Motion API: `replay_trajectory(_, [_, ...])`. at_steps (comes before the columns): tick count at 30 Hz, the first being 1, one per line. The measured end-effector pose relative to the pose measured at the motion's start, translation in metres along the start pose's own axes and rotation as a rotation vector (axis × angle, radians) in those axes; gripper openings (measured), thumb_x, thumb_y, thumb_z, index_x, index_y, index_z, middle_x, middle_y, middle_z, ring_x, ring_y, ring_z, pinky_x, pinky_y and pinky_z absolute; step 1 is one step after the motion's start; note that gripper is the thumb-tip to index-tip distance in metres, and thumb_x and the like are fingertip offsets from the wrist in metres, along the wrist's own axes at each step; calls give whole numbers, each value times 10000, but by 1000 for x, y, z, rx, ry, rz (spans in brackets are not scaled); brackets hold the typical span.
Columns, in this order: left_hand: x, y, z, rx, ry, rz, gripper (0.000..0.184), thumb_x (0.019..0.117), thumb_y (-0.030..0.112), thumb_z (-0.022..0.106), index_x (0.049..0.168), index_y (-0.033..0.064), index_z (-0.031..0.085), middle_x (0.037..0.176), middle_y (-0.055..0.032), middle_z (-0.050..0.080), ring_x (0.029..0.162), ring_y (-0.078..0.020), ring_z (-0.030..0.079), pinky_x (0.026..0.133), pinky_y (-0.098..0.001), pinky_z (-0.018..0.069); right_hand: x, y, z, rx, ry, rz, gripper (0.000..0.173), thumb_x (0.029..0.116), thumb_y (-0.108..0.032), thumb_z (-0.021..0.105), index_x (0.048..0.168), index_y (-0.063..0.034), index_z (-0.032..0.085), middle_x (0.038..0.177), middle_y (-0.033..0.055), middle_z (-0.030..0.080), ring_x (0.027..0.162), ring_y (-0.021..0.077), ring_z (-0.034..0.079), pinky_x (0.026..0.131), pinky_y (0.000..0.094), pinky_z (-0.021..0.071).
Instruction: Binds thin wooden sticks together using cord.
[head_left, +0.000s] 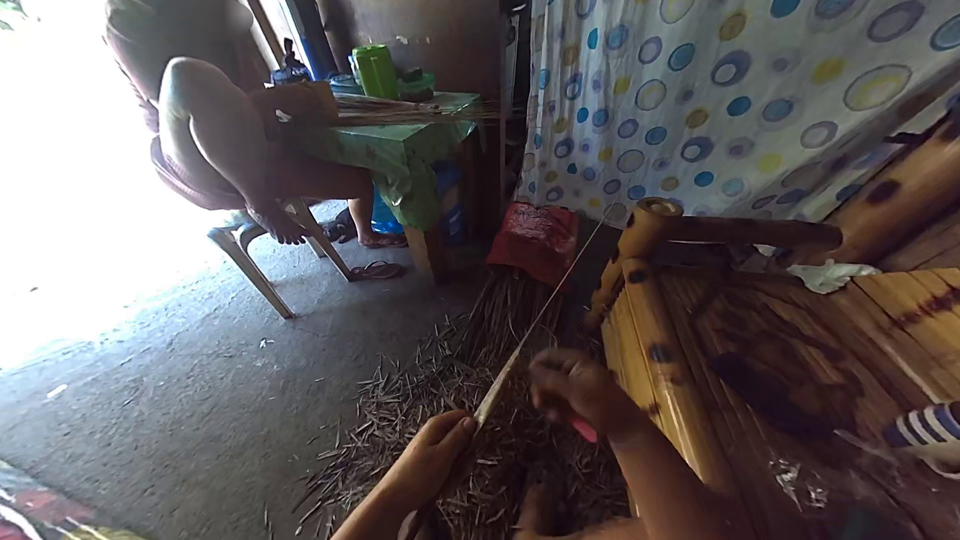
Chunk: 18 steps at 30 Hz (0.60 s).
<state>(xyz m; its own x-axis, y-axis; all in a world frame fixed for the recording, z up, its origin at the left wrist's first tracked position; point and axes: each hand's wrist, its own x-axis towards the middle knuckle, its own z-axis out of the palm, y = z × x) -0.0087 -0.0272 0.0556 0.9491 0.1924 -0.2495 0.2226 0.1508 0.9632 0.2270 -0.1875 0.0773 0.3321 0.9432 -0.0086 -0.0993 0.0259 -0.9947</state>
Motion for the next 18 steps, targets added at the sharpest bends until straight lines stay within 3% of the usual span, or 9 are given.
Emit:
replay_trajectory(2, [5, 0, -3, -24, -50, -7, 375, 1105, 354, 372, 997, 80, 605, 657, -30, 558, 463, -91, 496, 408, -222, 416, 4, 8, 15, -5, -275, 97, 189, 1026, -218, 590, 1033, -63, 697, 722, 13, 664, 545, 72, 583, 485, 237, 495])
replay_trajectory(4, [8, -2, -6, -60, -76, -26, 379, 1107, 370, 376, 1004, 85, 605, 662, -28, 546, 460, -87, 484, 404, -220, 408, 11, 17, 19, 11, -351, 100, 180, 1019, -201, 618, 1036, -50, 715, 712, 17, 664, 541, 69, 580, 483, 228, 487])
replay_trajectory(6, [10, -4, -8, -72, -63, -40, 376, 1105, 366, 383, 1008, 83, 611, 660, -32, 549, 451, -90, 482, 396, -219, 409, 14, 17, 14, -27, -275, 67, 160, 1008, -184, 637, 989, -43, 711, 710, 12, 674, 540, 62, 586, 484, 221, 490])
replay_trajectory(13, [8, -4, -14, 22, -63, 3, 334, 1107, 340, 401, 1005, 96, 605, 662, -26, 554, 465, -104, 504, 410, -236, 433, 21, 16, 5, -176, 166, -148, 145, 1007, -133, 651, 1047, -2, 698, 779, 48, 704, 576, 96, 632, 504, 236, 549])
replay_trajectory(16, [4, -8, -17, 55, -73, -21, 336, 1103, 339, 405, 986, 98, 609, 651, -24, 555, 457, -106, 508, 408, -240, 440, 24, 19, 1, -129, 446, -195, 155, 1030, -101, 568, 1054, 19, 663, 760, 58, 688, 550, 112, 624, 485, 257, 552])
replay_trajectory(18, [4, -14, -18, 72, -81, -31, 343, 1101, 351, 406, 986, 101, 610, 662, -23, 559, 474, -106, 515, 424, -244, 444, 23, 15, -8, -51, 496, -154, 161, 1047, -102, 543, 1076, 18, 646, 750, 71, 678, 533, 121, 612, 466, 253, 541])
